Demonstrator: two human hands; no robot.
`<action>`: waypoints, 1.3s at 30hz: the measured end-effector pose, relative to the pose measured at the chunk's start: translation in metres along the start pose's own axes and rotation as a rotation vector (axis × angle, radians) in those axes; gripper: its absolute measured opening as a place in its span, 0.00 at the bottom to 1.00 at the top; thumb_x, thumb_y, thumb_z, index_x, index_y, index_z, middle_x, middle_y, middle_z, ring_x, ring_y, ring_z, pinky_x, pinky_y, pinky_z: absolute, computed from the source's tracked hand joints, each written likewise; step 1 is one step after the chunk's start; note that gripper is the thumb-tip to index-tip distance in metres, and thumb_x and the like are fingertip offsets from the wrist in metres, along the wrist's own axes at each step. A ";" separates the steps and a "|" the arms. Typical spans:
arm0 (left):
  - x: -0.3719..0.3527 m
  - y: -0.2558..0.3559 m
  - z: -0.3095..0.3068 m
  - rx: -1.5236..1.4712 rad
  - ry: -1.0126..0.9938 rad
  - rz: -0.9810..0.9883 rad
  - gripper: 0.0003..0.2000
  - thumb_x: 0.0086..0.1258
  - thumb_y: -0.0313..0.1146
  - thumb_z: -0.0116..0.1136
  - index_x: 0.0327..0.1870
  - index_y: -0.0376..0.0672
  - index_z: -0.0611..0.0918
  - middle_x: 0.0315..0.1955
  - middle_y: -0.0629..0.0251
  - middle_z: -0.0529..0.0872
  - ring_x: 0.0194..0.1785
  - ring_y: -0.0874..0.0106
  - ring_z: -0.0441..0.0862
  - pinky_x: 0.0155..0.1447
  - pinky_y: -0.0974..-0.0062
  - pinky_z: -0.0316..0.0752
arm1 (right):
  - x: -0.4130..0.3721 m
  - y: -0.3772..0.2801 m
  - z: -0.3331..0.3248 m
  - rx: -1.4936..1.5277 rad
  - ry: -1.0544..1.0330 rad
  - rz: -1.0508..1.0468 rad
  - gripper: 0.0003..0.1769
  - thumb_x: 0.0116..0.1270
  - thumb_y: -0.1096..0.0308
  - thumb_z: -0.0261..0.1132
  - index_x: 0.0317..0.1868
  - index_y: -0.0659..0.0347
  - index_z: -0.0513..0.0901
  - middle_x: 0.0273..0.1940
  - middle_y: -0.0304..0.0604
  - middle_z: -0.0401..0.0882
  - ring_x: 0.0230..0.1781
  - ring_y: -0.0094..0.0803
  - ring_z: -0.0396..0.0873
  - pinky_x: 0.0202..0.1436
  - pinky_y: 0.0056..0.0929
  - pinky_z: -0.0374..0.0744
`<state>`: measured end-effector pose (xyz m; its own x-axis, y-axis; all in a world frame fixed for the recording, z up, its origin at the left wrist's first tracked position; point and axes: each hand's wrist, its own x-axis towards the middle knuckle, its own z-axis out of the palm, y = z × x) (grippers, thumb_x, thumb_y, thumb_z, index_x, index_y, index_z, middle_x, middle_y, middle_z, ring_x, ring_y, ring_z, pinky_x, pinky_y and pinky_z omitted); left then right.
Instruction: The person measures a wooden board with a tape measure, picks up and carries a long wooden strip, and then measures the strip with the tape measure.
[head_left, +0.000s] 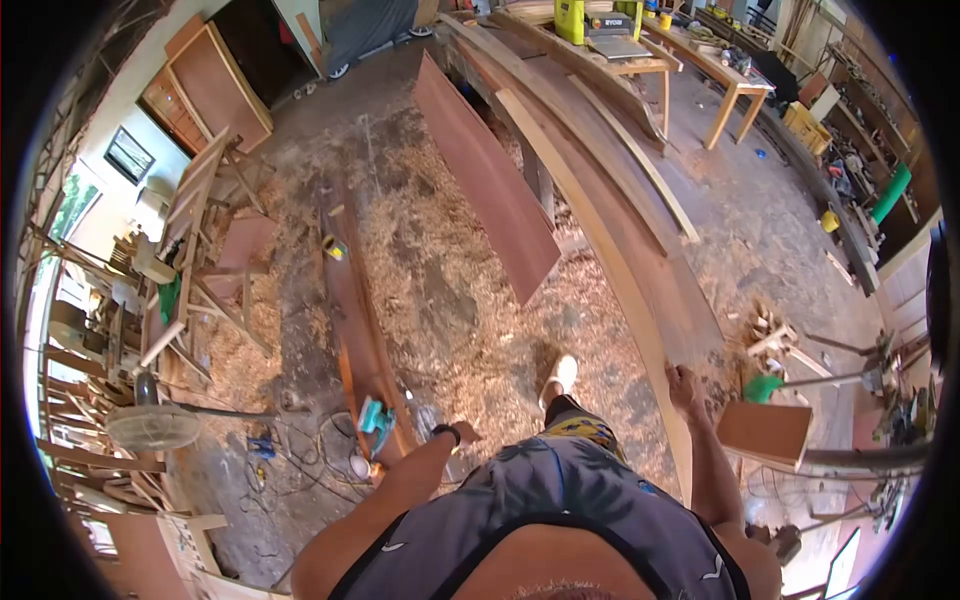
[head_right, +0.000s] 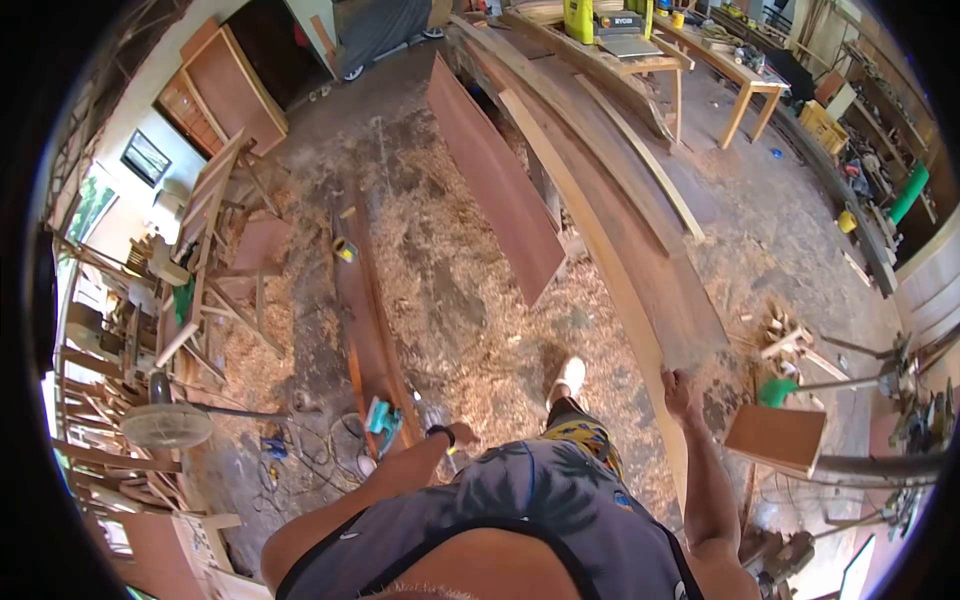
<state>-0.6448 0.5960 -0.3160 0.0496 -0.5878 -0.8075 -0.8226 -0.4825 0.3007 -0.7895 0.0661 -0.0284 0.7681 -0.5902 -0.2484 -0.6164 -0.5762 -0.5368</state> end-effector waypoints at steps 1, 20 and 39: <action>-0.028 0.013 -0.035 0.041 -0.065 -0.087 0.24 0.67 0.39 0.48 0.66 0.66 0.76 0.56 0.60 0.83 0.55 0.56 0.82 0.57 0.57 0.76 | 0.027 -0.012 -0.002 0.017 -0.006 -0.004 0.30 0.72 0.42 0.53 0.38 0.66 0.82 0.35 0.64 0.81 0.40 0.62 0.81 0.41 0.53 0.76; -0.016 -0.093 -0.331 -0.691 0.399 -0.265 0.23 0.67 0.53 0.59 0.52 0.44 0.84 0.51 0.49 0.84 0.54 0.55 0.81 0.59 0.62 0.74 | 0.304 -0.127 0.018 -0.087 -0.105 0.019 0.30 0.72 0.38 0.51 0.43 0.61 0.80 0.39 0.65 0.82 0.44 0.63 0.80 0.46 0.56 0.75; 0.090 -0.227 -0.495 -0.981 0.066 0.273 0.23 0.60 0.31 0.64 0.56 0.39 0.72 0.43 0.55 0.80 0.44 0.60 0.80 0.51 0.61 0.77 | 0.244 -0.271 0.092 0.153 -0.250 0.023 0.19 0.59 0.54 0.66 0.41 0.60 0.87 0.41 0.55 0.85 0.42 0.51 0.83 0.47 0.44 0.80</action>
<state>-0.1735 0.3310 -0.2058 -0.0148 -0.7775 -0.6287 0.0148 -0.6289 0.7774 -0.4196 0.1305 -0.0182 0.7847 -0.4336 -0.4430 -0.6156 -0.4607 -0.6394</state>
